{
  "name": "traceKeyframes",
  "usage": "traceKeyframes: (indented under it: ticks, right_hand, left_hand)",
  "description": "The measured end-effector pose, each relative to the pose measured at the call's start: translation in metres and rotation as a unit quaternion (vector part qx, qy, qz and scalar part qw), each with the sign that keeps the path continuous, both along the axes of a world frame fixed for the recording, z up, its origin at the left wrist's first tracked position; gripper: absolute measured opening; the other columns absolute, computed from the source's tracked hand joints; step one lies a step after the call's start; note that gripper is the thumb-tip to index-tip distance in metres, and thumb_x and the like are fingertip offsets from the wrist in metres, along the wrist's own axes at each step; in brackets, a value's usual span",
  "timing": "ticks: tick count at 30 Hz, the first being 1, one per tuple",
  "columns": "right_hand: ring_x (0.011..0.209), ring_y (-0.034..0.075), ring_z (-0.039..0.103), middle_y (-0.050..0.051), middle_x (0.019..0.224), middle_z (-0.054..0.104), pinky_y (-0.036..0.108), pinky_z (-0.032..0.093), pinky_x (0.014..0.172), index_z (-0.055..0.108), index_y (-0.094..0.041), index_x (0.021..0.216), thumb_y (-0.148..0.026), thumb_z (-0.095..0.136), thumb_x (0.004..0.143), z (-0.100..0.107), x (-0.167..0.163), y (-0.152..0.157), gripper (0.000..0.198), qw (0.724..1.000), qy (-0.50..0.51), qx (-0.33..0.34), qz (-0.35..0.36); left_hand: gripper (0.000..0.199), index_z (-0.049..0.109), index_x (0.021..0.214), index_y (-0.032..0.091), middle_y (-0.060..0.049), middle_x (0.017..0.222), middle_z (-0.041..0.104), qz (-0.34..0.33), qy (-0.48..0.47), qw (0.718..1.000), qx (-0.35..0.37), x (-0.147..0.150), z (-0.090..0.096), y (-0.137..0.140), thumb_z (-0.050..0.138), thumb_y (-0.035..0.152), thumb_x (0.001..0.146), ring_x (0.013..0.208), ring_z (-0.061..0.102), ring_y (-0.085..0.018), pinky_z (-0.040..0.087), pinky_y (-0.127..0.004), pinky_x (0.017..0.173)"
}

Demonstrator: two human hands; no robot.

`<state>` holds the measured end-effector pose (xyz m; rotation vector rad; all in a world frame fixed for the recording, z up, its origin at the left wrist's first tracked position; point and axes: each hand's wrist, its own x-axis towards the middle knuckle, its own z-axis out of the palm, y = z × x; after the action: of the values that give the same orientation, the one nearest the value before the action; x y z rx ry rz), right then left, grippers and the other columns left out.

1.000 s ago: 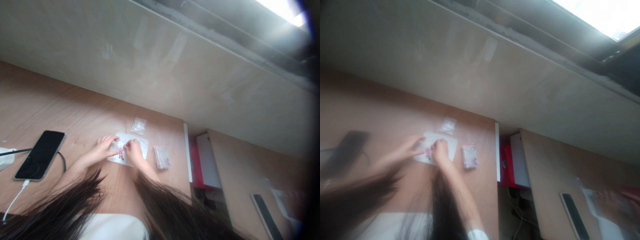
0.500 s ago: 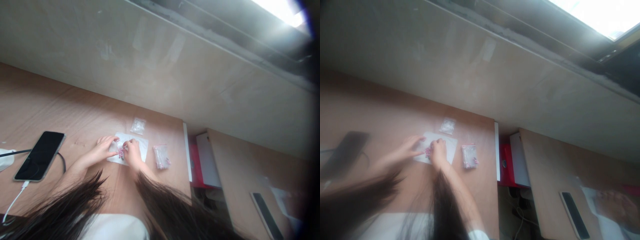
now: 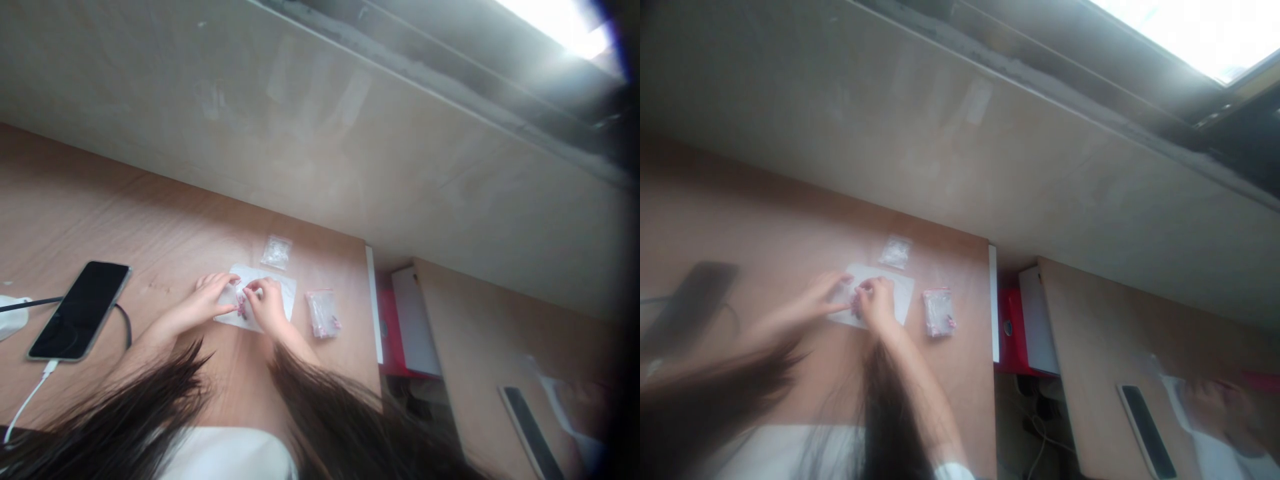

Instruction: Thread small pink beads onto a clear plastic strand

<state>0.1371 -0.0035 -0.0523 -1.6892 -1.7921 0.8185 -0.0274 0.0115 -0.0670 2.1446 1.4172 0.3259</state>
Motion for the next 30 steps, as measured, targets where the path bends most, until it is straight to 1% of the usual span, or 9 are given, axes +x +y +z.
traceKeyframes:
  ticks: [3, 7, 10, 13, 15, 19, 22, 25, 30]
  right_hand:
    - [0.085, 0.016, 0.046, 0.003, 0.082, 0.056, 0.028, 0.036, 0.077, 0.059, -0.019, 0.081, -0.025, 0.05, 0.077, 0.01, -0.003, -0.004, 0.011, 0.999, 0.049, 0.014, -0.019]
    - [0.083, 0.017, 0.045, 0.004, 0.082, 0.054, 0.031, 0.037, 0.076, 0.055, -0.017, 0.08, -0.018, 0.051, 0.074, 0.007, -0.002, -0.022, 0.007, 0.997, -0.007, 0.02, -0.07]
    - [0.081, 0.018, 0.044, 0.005, 0.083, 0.053, 0.032, 0.037, 0.072, 0.053, -0.018, 0.077, -0.021, 0.055, 0.071, -0.004, -0.005, -0.041, 0.007, 0.997, -0.067, 0.0, -0.038]
    - [0.081, 0.019, 0.043, 0.005, 0.085, 0.052, 0.031, 0.036, 0.07, 0.052, -0.019, 0.076, -0.019, 0.055, 0.071, -0.012, -0.011, -0.054, 0.006, 0.992, -0.123, -0.012, -0.014]
    - [0.081, 0.019, 0.043, 0.006, 0.085, 0.052, 0.032, 0.035, 0.069, 0.052, -0.018, 0.076, -0.016, 0.053, 0.072, -0.016, -0.012, -0.055, 0.005, 0.988, -0.156, -0.017, -0.009]
    - [0.081, 0.02, 0.043, 0.007, 0.085, 0.053, 0.032, 0.034, 0.068, 0.053, -0.018, 0.076, -0.02, 0.052, 0.074, -0.02, -0.003, -0.049, 0.003, 0.98, -0.198, -0.015, -0.001]
    - [0.081, 0.021, 0.042, 0.007, 0.085, 0.053, 0.033, 0.033, 0.068, 0.053, -0.018, 0.076, -0.02, 0.051, 0.074, -0.022, 0.006, -0.044, 0.004, 0.974, -0.223, -0.022, -0.024]
    - [0.082, 0.021, 0.042, 0.008, 0.088, 0.052, 0.032, 0.033, 0.069, 0.053, -0.018, 0.08, -0.018, 0.05, 0.074, -0.022, 0.007, -0.043, 0.007, 0.974, -0.22, -0.015, -0.042]
    - [0.083, 0.02, 0.042, 0.006, 0.091, 0.051, 0.031, 0.033, 0.07, 0.052, -0.019, 0.086, -0.015, 0.049, 0.073, -0.022, -0.007, -0.048, 0.013, 0.981, -0.192, 0.016, -0.001]
  left_hand:
    - [0.049, 0.046, 0.109, 0.019, -0.008, 0.11, 0.055, 0.009, -0.007, 1.0, 0.003, 0.001, -0.002, 0.0, 0.057, 0.043, 0.068, 0.103, 0.047, -0.026, 0.031, -0.037, 0.088]
    - [0.048, 0.047, 0.109, 0.02, -0.008, 0.112, 0.054, 0.01, -0.021, 1.0, 0.007, -0.002, 0.001, -0.002, 0.057, 0.043, 0.068, 0.104, 0.046, -0.027, 0.031, -0.038, 0.088]
    - [0.048, 0.047, 0.109, 0.019, -0.008, 0.112, 0.053, 0.012, -0.022, 1.0, 0.006, -0.003, 0.005, -0.002, 0.058, 0.041, 0.068, 0.104, 0.045, -0.027, 0.03, -0.038, 0.089]
    - [0.048, 0.047, 0.109, 0.019, -0.008, 0.112, 0.053, 0.013, -0.023, 1.0, 0.006, -0.002, 0.008, -0.002, 0.057, 0.041, 0.068, 0.103, 0.046, -0.026, 0.03, -0.038, 0.089]
    - [0.048, 0.047, 0.109, 0.018, -0.008, 0.113, 0.053, 0.008, -0.024, 1.0, 0.003, -0.002, 0.009, -0.002, 0.057, 0.042, 0.068, 0.104, 0.045, -0.026, 0.03, -0.038, 0.089]
    - [0.047, 0.046, 0.109, 0.019, -0.008, 0.114, 0.053, 0.009, -0.024, 1.0, 0.002, -0.003, 0.009, -0.003, 0.057, 0.04, 0.068, 0.105, 0.044, -0.027, 0.029, -0.039, 0.09]
    - [0.046, 0.046, 0.108, 0.019, -0.008, 0.114, 0.052, 0.008, -0.026, 1.0, -0.001, -0.004, 0.009, -0.003, 0.057, 0.039, 0.068, 0.105, 0.044, -0.027, 0.029, -0.039, 0.09]
    - [0.046, 0.046, 0.108, 0.019, -0.008, 0.115, 0.052, 0.005, -0.028, 1.0, 0.0, -0.004, 0.008, -0.004, 0.057, 0.038, 0.068, 0.106, 0.044, -0.027, 0.029, -0.039, 0.09]
    - [0.046, 0.046, 0.108, 0.02, -0.008, 0.115, 0.052, 0.005, -0.022, 1.0, 0.005, -0.004, 0.006, -0.003, 0.057, 0.04, 0.068, 0.105, 0.045, -0.026, 0.029, -0.039, 0.09]
